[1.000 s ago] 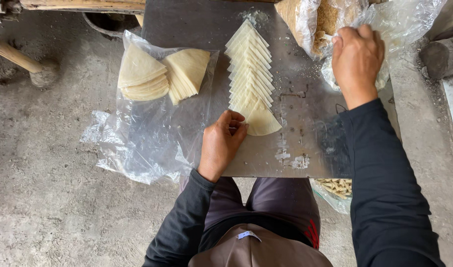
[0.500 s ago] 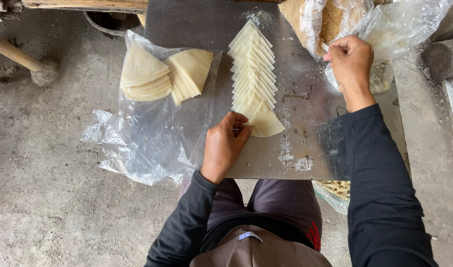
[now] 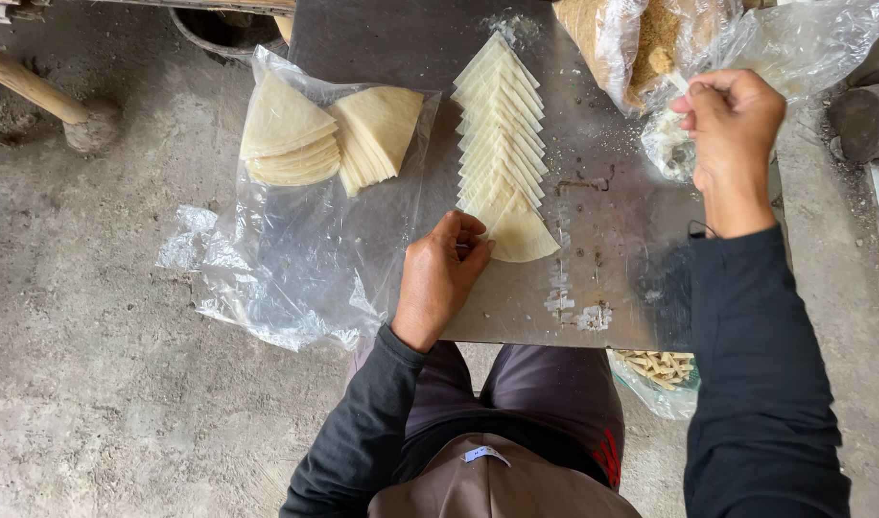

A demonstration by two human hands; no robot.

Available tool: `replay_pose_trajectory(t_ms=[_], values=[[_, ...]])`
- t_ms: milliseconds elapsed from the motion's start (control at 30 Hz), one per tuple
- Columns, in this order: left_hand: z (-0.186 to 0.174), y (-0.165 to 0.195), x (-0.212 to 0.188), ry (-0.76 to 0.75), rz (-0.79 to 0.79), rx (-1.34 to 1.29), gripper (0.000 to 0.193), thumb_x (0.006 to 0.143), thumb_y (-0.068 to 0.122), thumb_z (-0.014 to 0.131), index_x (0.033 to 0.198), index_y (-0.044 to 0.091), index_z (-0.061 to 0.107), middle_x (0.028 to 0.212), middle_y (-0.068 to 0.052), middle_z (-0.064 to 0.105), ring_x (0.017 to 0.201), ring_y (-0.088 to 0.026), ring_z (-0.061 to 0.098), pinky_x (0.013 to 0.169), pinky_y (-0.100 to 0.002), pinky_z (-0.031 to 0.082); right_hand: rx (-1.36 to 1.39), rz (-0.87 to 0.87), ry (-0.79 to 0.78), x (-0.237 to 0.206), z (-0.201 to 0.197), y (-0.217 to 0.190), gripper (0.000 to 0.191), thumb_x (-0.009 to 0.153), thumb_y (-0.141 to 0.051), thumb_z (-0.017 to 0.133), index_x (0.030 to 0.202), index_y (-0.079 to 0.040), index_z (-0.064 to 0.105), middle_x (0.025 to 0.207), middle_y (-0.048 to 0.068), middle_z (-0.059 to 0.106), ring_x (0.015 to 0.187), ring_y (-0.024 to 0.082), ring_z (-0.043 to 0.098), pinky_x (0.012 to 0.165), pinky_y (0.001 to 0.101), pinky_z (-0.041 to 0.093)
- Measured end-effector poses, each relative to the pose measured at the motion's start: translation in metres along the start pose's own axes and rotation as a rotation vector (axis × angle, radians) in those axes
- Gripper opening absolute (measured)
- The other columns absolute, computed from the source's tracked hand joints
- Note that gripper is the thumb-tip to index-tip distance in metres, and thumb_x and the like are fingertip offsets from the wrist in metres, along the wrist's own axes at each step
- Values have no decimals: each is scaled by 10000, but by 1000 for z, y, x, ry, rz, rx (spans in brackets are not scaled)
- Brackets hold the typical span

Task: The person folds thin triangular wrappers into cones, scoops a granular filling into each, and seals them into small parcels. The person repeats this process for multiple units, stacking the finished parcels on the table.

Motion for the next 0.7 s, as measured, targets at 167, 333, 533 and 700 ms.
replay_pose_trajectory(t_ms=[167,333,533,700], values=[[-1,1,-1,-6,21,21,232,874,130,776,1038,12,663,879,-125,765,796,-211,778,701,-311,614,97,3,-127,-44,-13,-29,107,1079,80,619,1089,3,692,980,126,724,783,125,672,667,230,537],[2,5,-8,11,115,87,189,900,99,738,1039,16,640,904,-126,747,792,-226,772,680,-321,614,253,80,-432,-102,10,-41,100,1041,38,613,1101,-8,680,971,118,717,818,134,695,689,246,548],[-1,4,-10,37,122,84,187,909,104,738,1039,18,635,921,-130,752,799,-227,775,675,-317,618,-55,55,-680,-143,48,-36,131,996,-22,629,1101,-20,707,954,79,756,817,114,686,680,241,542],[-1,6,-14,55,114,91,183,903,78,721,1047,15,627,925,-134,752,789,-233,773,670,-316,614,-221,-152,-680,-152,56,-45,100,1021,-60,645,1103,-29,693,932,51,747,852,89,684,737,254,532]])
Point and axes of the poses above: each hand's wrist, its own x-axis towards the middle knuckle, its own z-axis out of the palm, y = z × x, the point moved 4 cm from there along x, towards the middle knuckle
